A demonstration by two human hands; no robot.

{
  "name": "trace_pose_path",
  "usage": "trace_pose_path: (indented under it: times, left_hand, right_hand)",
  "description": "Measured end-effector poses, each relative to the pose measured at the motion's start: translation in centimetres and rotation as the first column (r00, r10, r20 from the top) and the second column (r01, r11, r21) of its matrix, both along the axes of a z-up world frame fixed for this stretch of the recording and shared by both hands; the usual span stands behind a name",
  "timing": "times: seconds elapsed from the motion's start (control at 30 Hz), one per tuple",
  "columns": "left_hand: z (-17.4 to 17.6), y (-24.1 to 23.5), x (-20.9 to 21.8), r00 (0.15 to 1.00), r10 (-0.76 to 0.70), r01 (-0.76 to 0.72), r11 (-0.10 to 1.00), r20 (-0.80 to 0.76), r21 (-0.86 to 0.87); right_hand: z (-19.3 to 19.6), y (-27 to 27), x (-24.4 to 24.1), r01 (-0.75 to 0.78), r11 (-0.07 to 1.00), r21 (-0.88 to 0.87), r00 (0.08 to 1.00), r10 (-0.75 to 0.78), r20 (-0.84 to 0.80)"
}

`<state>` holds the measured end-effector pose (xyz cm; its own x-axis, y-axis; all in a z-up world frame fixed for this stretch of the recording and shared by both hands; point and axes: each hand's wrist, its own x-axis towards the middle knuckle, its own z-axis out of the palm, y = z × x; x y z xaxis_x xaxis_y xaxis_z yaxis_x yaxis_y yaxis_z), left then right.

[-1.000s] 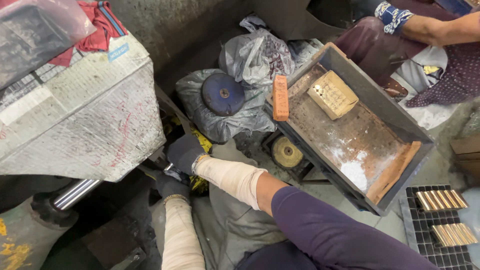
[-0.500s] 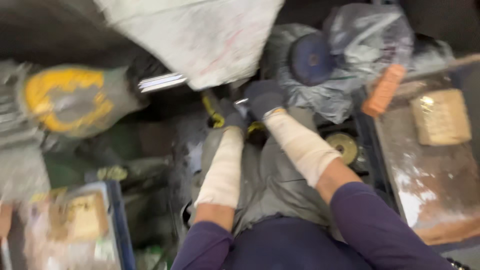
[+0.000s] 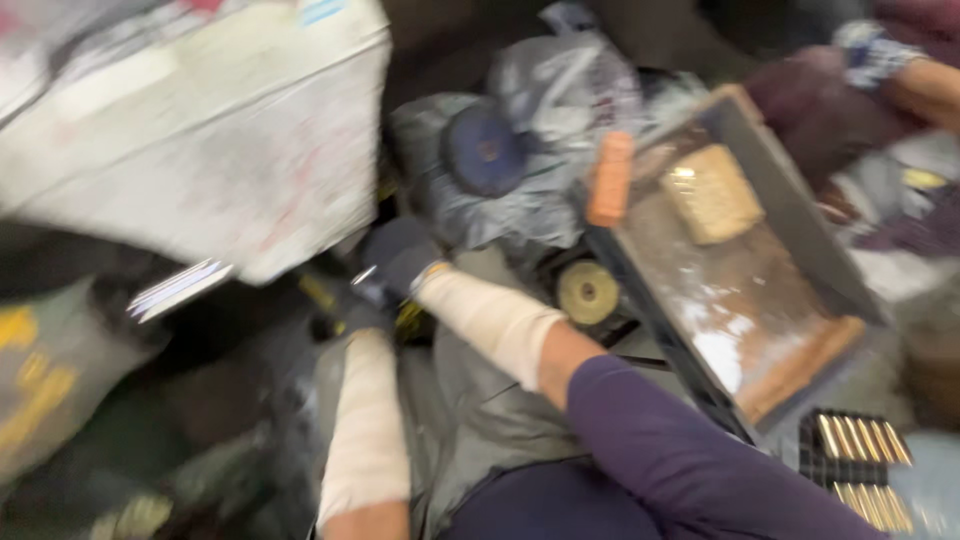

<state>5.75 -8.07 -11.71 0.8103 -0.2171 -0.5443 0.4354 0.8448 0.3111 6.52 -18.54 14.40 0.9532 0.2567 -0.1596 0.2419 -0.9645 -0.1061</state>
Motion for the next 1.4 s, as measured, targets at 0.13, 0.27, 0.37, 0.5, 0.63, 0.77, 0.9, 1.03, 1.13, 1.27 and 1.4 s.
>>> trace_pose_path:
  times: [0.13,0.27,0.37,0.5,0.63,0.77,0.9,1.03,1.13,1.27,1.4]
  left_hand:
    - [2.9,2.0,-0.3,0.996,-0.085,0.083,0.996,0.035,0.039]
    - [5.3,2.7,0.3,0.99,-0.13,0.128,0.991,0.047,0.046]
    - [5.9,3.2,0.3,0.99,-0.133,0.132,0.991,0.05,0.02]
    - [4.8,3.8,0.4,0.995,-0.073,0.064,0.99,0.065,0.126]
    - [3.1,4.3,0.3,0.945,-0.303,0.15,0.735,0.122,0.661]
    - [2.6,4.4,0.9,0.939,-0.329,0.21,0.779,0.1,0.59]
    - [3.0,4.3,1.0,0.913,-0.355,0.223,0.846,0.201,0.484]
    - [3.6,5.0,0.1,0.768,-0.57,0.08,-0.369,-0.294,0.926]
    - [4.1,4.5,0.4,0.994,-0.054,0.054,0.999,0.095,0.001]
    - [5.1,3.9,0.2,0.924,-0.377,0.164,0.555,0.07,0.815]
    - [6.2,3.6,0.1,0.993,-0.011,0.03,0.986,-0.115,0.166]
  right_hand:
    - [-0.5,-0.1,-0.7,-0.003,0.999,0.05,0.977,-0.008,0.214]
    - [-0.2,-0.4,-1.0,0.042,0.996,0.08,0.977,-0.058,0.206]
    - [0.2,-0.1,-0.8,0.027,0.997,0.071,0.985,-0.038,0.17]
    - [0.3,0.2,-0.5,0.024,0.999,0.049,0.99,-0.031,0.135]
    - [0.3,-0.1,-0.7,0.012,0.998,0.054,0.988,-0.02,0.153]
    - [0.2,-0.2,-0.8,0.01,0.998,0.064,0.984,-0.021,0.177]
    - [0.2,-0.2,-0.7,0.048,0.996,0.075,0.983,-0.06,0.176]
    - [0.4,0.1,-0.7,0.008,0.998,0.069,0.99,-0.017,0.142]
    - [0.7,-0.1,-0.5,0.014,0.998,0.059,0.99,-0.022,0.138]
    - [0.8,-0.2,-0.7,0.011,0.996,0.086,0.991,-0.022,0.132]
    - [0.8,-0.2,-0.8,0.024,0.998,0.063,0.989,-0.033,0.143]
